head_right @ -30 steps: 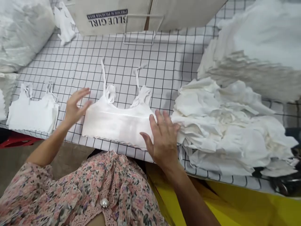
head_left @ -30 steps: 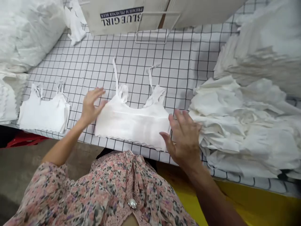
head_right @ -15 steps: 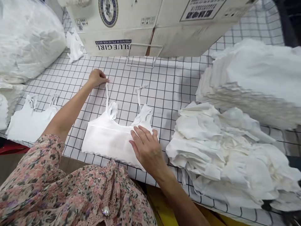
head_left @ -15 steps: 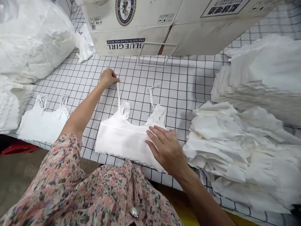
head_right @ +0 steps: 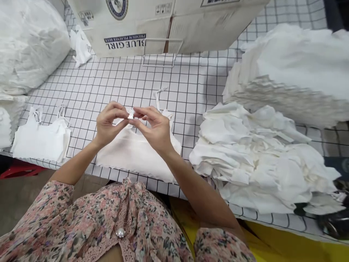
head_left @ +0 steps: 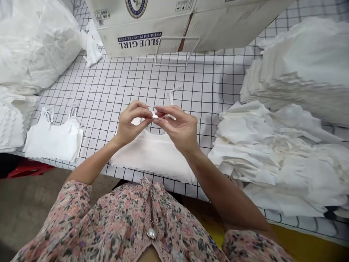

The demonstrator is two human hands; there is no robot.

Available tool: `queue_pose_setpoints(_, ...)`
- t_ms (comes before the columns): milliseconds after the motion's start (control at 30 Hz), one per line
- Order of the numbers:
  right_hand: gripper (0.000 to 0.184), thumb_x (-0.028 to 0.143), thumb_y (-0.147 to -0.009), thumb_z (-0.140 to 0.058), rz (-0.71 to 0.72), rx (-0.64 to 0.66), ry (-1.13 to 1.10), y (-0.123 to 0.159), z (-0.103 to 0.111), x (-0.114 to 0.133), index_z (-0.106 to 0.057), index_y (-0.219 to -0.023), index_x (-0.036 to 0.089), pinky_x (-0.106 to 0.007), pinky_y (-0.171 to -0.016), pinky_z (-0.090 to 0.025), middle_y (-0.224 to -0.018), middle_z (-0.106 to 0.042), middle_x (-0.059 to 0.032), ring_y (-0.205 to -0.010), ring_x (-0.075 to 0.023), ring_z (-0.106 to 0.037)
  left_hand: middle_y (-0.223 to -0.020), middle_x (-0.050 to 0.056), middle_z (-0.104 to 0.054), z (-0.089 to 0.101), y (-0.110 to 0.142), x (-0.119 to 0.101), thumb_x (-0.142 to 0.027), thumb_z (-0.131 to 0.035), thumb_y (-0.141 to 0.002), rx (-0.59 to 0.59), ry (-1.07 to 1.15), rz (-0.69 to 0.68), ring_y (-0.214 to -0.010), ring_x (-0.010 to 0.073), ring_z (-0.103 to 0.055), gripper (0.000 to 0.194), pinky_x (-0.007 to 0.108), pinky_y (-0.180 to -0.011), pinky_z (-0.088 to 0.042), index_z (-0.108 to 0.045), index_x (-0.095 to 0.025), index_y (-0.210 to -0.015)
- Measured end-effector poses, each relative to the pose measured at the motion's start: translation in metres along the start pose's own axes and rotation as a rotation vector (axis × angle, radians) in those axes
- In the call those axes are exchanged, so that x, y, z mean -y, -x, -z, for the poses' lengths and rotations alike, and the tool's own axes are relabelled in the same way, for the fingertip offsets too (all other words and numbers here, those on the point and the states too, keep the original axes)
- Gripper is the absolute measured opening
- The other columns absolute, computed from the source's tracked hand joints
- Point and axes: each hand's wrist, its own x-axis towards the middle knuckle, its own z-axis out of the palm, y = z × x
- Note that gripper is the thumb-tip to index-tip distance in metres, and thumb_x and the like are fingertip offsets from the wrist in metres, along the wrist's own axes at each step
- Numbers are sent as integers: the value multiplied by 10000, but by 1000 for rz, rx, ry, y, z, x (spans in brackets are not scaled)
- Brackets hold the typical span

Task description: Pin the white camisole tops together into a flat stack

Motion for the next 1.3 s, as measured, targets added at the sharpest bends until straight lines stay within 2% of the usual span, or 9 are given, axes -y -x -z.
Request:
queue_pose_setpoints(133,167,373,-934,-858,-41,-23,-92,21,-15,5,-831,-1083,303,-399,-876,-656,-1028,-724,-39,-980,-195,-704,-954,50,-713,-1,16,-8,-369,-735,-1041,-16,-196,-8,-918,214,-704,178,447,-829,-642,-750,-282,-887)
queue_pose_setpoints(300,46,275,-984,-778,163,-127,111,30,-13,17,-812,-1015,278,-422,-849,-635,-976,-700,-47,-952,-211,-699,-927,40,-733,-3,25,-16,-389,-773,-1025,-38,-34,4,-905,188,-728,181,401,-813,-655,-769,-264,-894)
queue_pose_setpoints(467,112,224,-1027,-676,431,-68,533,29,-2,5,-770,-979,262,-579,-1031,-578,-979,-718,-78,-979,-267,-692,-925,43,-790,-2,37,-26,-579,-847,-943,-20,412,431,-767,135,-774,379,316,-752,-688,-802,-202,-951)
queue_pose_setpoints(633,142,240,-1039,-634,421,167,670,45,1,-4,-761,-989,279,-745,-1292,-372,-1038,-779,-63,-1043,-278,-730,-778,31,-804,-1,59,-33,-599,-971,-789,9,626,682,-692,148,-787,452,307,-724,-706,-830,-182,-894)
queue_pose_setpoints(767,347,316,-1117,-507,289,344,454,53,3,10,-717,-1389,269,-646,-1250,-483,-1410,-755,-119,-1450,-314,-635,-799,31,-811,1,79,-39,-555,-949,-840,-3,549,650,-708,148,-798,385,304,-744,-717,-830,-196,-910)
queue_pose_setpoints(833,419,359,-1153,-458,188,483,321,51,5,16,-667,-1506,271,-565,-1214,-528,-1390,-766,-114,-1515,-281,-573,-856,43,-817,4,86,-42,-536,-896,-908,28,460,579,-731,141,-798,344,291,-749,-713,-828,-199,-918)
queue_pose_setpoints(933,345,406,-1147,-531,135,614,229,43,7,16,-764,-1378,299,-488,-1101,-570,-1076,-803,-67,-1213,-247,-662,-868,41,-805,8,90,-44,-463,-857,-957,40,334,472,-743,127,-783,277,261,-738,-692,-813,-196,-902)
queue_pose_setpoints(1033,225,419,-1079,-683,117,582,236,34,8,15,-838,-1176,286,-428,-925,-572,-892,-729,-46,-953,-223,-604,-857,30,-793,9,89,-45,-349,-817,-983,37,245,403,-756,118,-768,178,242,-734,-672,-794,-194,-898)
queue_pose_setpoints(1300,101,313,-986,-770,135,436,292,15,3,12,-828,-912,275,-447,-839,-557,-806,-725,-25,-877,-217,-625,-952,35,-788,23,83,-21,-316,-731,-1037,57,-32,305,-853,155,-714,113,321,-808,-601,-749,-216,-987)
